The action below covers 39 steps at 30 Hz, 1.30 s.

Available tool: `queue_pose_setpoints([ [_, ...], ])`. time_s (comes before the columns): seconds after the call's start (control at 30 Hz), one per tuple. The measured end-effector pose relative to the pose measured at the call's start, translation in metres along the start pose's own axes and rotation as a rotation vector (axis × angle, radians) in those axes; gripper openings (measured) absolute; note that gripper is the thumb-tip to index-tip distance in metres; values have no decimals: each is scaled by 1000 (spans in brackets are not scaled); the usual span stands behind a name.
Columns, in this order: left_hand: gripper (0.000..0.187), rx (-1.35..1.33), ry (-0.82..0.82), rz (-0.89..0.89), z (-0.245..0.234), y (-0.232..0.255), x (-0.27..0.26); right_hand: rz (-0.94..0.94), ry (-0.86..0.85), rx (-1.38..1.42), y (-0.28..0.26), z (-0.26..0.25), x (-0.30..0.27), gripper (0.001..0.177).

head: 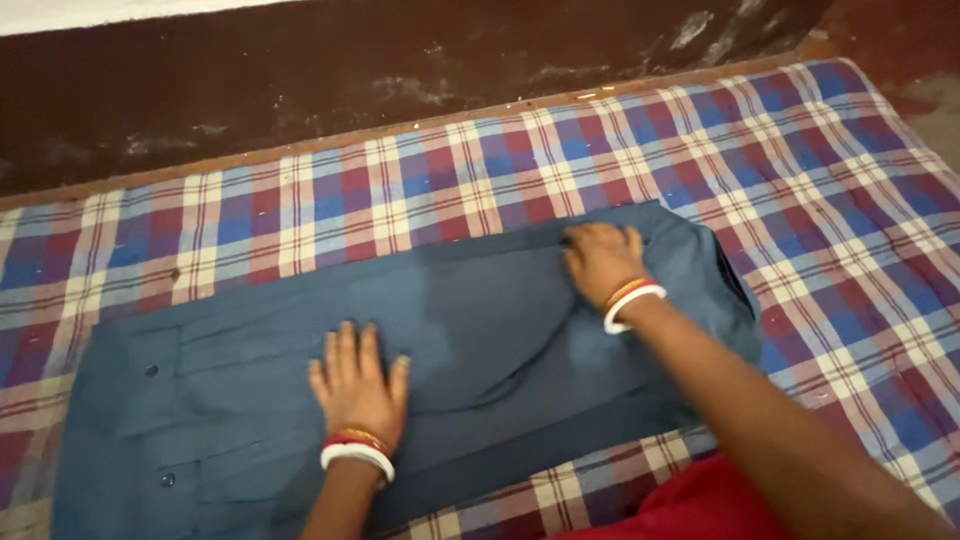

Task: The person folds a blue long-sleeved shirt by laying it flat on a mattress, folding in the sleeves and sides, and bringing the bottom up to meet the collar.

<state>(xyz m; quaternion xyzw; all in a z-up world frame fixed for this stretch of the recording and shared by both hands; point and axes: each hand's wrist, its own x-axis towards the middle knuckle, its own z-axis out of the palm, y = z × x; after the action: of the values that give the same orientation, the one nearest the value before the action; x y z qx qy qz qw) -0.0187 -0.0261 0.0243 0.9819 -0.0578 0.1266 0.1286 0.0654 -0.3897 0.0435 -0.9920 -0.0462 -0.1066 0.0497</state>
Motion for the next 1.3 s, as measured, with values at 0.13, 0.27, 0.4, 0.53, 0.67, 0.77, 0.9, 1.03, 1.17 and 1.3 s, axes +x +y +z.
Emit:
queue_pose_setpoints([
  [0.13,64,-215,45,404,-13,48,-22,183,-127,124,47,-8,13,40],
  [0.27,41,-207,23,725,-12,83,-23,150,-184,251,56,-1,21,38],
  [0.4,33,-135,57,733,-10,98,-12,239,-282,390,56,8,36,39],
  [0.53,27,-92,96,754,-18,107,5,176,-212,811,60,21,56,24],
  [0.67,21,-271,188,664,-38,110,13,90,-131,1017,69,17,78,17],
  [0.77,22,-305,206,681,-48,105,12,110,-85,968,72,1,92,17],
  [0.9,24,-293,90,758,-38,97,-3,128,-140,899,69,-18,91,19],
  [1.03,26,-341,-75,907,-15,102,-25,107,-350,284,60,-36,65,20],
  [1.17,32,-430,-74,874,-4,104,-27,272,-192,173,73,-30,45,25],
  [1.3,33,-436,-62,601,6,101,1,146,-194,471,112,-7,41,31],
])
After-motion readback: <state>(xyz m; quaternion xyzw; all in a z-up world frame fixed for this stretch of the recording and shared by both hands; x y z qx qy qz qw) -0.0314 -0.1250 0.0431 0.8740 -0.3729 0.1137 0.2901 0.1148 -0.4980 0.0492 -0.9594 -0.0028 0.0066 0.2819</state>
